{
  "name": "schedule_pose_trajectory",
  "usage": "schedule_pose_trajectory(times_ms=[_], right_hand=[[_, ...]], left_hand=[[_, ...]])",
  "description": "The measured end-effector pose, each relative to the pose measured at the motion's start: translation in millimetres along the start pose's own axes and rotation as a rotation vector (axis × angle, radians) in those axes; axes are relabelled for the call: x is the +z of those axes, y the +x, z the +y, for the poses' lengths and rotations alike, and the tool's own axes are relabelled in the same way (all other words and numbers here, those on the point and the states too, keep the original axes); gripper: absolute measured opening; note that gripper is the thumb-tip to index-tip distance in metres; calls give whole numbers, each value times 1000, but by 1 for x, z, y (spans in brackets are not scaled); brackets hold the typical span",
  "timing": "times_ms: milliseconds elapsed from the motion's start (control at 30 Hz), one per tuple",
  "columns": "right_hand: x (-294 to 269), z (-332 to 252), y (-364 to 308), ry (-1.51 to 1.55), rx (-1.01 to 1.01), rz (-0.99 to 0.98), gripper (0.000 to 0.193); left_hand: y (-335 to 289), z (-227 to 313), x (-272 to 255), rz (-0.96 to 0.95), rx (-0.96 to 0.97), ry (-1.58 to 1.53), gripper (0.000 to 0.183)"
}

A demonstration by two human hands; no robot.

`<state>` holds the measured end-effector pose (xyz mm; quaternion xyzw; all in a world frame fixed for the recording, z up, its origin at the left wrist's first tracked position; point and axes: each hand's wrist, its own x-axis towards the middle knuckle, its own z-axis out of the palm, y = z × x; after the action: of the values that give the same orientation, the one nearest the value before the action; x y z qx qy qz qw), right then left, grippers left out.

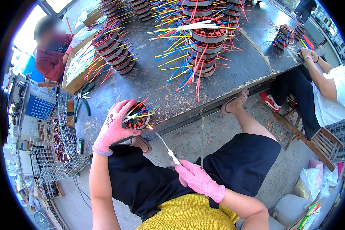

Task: The person trims wires on a motor stator using pliers and then solders the wire ends with a soldering iron.

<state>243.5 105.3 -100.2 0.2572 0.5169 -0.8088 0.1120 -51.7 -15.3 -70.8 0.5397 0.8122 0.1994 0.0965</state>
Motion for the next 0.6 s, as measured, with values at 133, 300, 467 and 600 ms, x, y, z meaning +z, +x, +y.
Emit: schedule_pose_trajectory(times_ms=[133, 300, 467, 600], right_hand=[[2, -2, 0, 24, 9, 3, 38], [0, -1, 0, -9, 8, 0, 38], [1, 1, 0, 25, 12, 7, 40], [1, 0, 0, 3, 5, 2, 39]], left_hand=[[0, 0, 0, -1, -3, 2, 97], [0, -1, 1, -2, 2, 6, 97], [0, -1, 0, -3, 7, 4, 98], [0, -1, 0, 0, 6, 3, 98]])
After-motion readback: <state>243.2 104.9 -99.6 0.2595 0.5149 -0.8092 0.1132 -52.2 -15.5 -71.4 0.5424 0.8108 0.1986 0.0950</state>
